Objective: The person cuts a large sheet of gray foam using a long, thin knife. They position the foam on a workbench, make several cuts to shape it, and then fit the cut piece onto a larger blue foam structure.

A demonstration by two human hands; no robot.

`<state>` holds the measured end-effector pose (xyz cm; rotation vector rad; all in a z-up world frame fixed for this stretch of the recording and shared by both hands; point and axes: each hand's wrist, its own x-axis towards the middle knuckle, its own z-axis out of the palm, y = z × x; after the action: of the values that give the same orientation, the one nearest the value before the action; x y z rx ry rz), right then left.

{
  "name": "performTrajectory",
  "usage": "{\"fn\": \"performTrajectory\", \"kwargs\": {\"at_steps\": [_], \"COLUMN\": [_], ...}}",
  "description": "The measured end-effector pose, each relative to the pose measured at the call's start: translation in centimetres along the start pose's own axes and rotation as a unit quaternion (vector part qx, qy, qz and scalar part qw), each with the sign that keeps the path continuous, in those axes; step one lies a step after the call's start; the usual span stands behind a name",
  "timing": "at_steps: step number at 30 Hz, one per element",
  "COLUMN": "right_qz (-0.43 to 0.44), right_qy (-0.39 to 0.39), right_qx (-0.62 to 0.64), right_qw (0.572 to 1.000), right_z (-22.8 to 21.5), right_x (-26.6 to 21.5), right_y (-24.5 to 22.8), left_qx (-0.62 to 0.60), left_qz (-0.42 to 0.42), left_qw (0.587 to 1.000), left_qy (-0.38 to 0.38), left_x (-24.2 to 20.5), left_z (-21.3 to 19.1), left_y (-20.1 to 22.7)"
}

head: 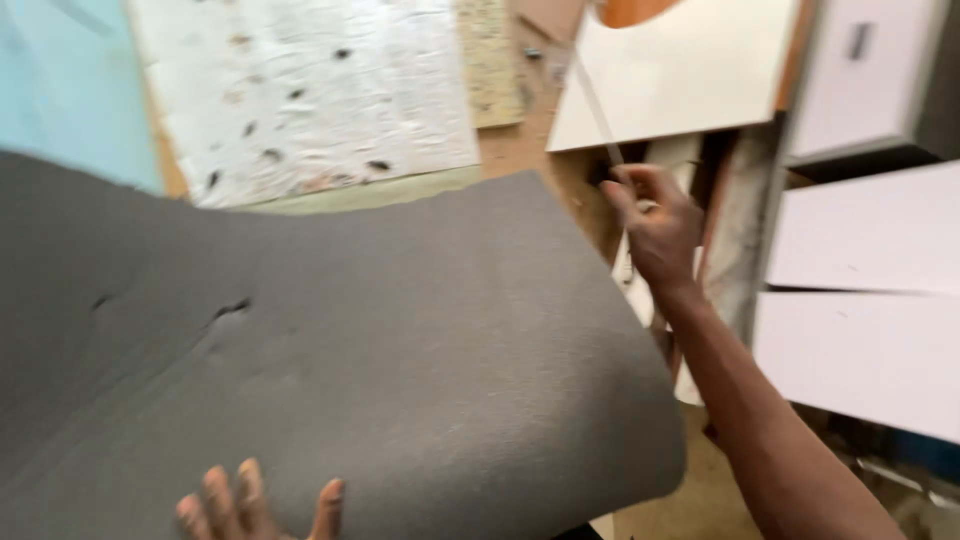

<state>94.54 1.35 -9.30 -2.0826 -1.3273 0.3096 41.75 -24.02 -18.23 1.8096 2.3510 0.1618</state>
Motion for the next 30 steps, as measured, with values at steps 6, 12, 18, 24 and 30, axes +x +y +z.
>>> {"fn": "performTrajectory", "kwargs": {"at_steps": [6,12,18,24,30], "right_qz": [0.086,0.234,0.250,0.306,0.359], "right_qy": [0.149,0.020,-0.147,-0.406,-0.445], "right_qx": [-0.266,-0.165,-0.054,-0.201,-0.240], "right_qw": [0.948,0.958,0.955,0.837,0.785], "right_z": [-24.4,-22.2,-4.8,-0.7,-1.1], "right_x": [-5.6,-11.4,-14.1,-10.1,-8.8], "right_y": [14.5,20.6,14.8,10.2,8.2], "left_qx": [-0.074,0.084,0.088,0.069,0.032], "left_qz": [0.074,0.190,0.143,0.111,0.073], "left_qw": [0.994,0.972,0.960,0.944,0.928], "left_qy": [0.002,-0.112,-0.223,-0.303,-0.363], "left_x": [12.3,-1.6,-0.2,1.6,2.1], "left_z": [1.1,5.2,5.3,4.1,3.0], "left_y": [10.5,25.5,27.4,29.5,31.1]}}
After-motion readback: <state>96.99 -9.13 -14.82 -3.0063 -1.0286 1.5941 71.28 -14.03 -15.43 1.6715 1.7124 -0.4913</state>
